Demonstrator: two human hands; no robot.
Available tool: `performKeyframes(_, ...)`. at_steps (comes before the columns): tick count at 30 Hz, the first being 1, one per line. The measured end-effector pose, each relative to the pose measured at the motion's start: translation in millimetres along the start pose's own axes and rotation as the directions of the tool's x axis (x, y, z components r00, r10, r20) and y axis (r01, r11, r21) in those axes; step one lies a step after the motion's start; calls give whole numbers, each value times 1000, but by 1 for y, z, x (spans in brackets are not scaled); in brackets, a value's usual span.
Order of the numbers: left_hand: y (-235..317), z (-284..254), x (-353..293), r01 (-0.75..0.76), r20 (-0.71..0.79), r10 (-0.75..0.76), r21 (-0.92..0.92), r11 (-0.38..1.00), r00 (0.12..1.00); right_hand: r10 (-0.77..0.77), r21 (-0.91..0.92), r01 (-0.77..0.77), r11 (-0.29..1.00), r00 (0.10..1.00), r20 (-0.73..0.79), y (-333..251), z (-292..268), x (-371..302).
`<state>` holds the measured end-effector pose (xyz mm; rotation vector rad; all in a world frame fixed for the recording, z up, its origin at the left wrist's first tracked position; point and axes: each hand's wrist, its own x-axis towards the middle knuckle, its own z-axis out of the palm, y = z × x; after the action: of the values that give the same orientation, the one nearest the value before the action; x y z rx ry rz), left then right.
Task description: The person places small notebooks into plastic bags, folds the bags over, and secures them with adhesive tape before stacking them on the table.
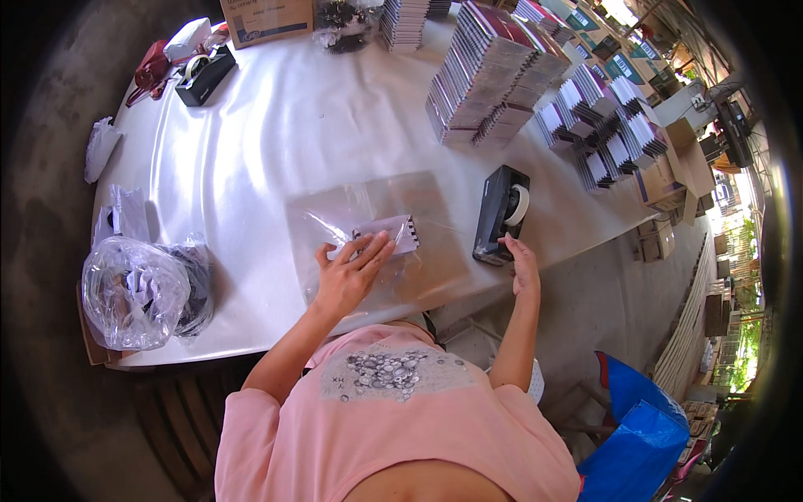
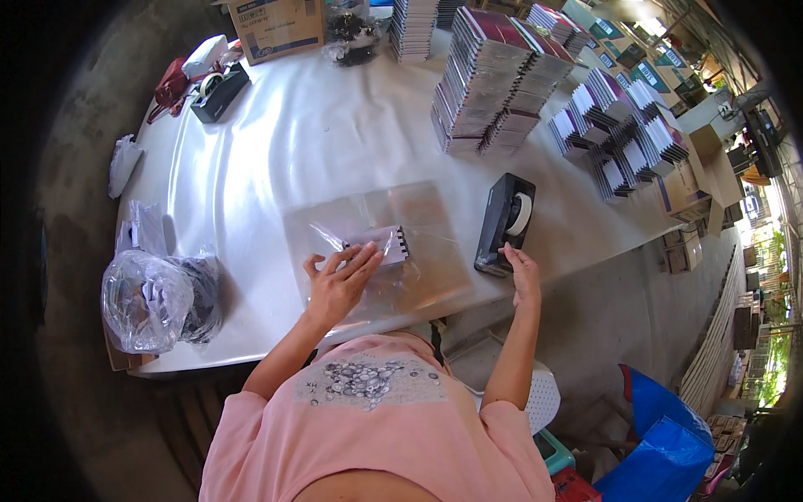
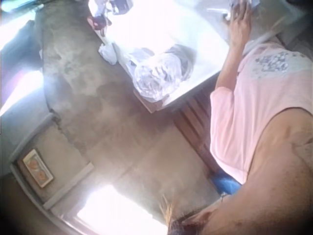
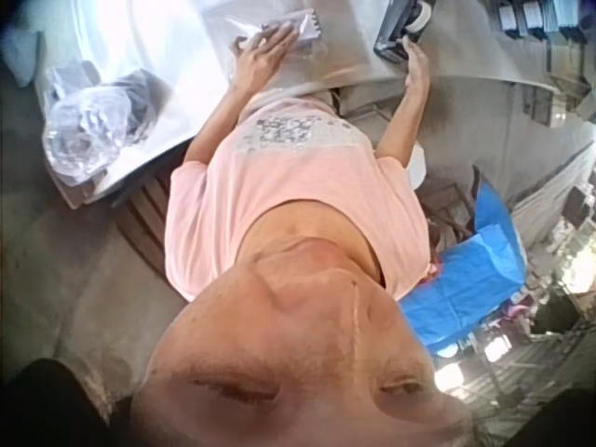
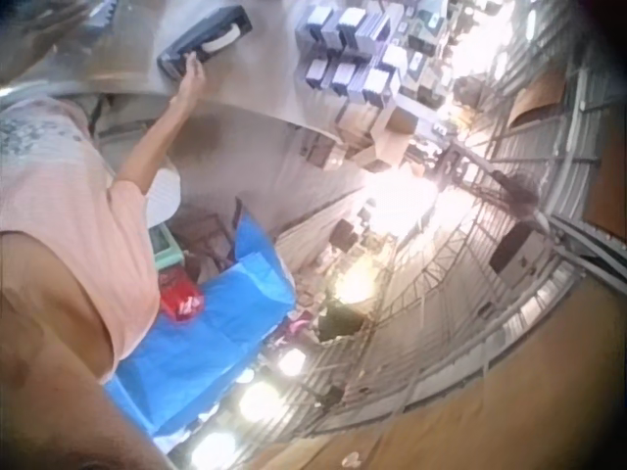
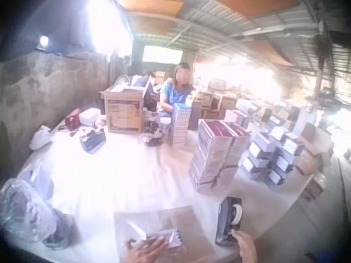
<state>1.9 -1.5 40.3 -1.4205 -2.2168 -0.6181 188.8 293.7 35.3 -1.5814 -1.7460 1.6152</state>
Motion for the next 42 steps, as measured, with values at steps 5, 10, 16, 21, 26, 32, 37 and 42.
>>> performKeyframes(5,0,-5,2,1,14,-2,15,1000,1000,-102,487,35,873,989,111,19,3,4)
performKeyframes(10,-1,-2,2,-14,-34,14,0,1000,999,-121,623,29,781,987,105,26,9,-10)
performKeyframes(16,2,-6,3,33,15,-32,-36,999,999,-201,719,107,687,978,47,42,11,-36)
performKeyframes(21,1,-6,4,29,19,-28,-39,999,999,-219,688,126,715,974,49,59,12,-44)
performKeyframes(26,0,-8,9,-3,4,3,-33,999,1000,-340,305,360,882,933,-119,89,13,-22)
performKeyframes(32,-4,-5,10,2,-31,-4,-89,996,999,-594,-602,279,748,685,-422,98,18,-34)
performKeyframes(37,-3,-2,1,10,-29,-16,-187,982,999,-774,-501,628,595,617,-145,16,48,-83)
performKeyframes(42,-4,6,0,-12,-98,-13,-250,968,995,-480,346,382,857,836,265,-27,123,-133)
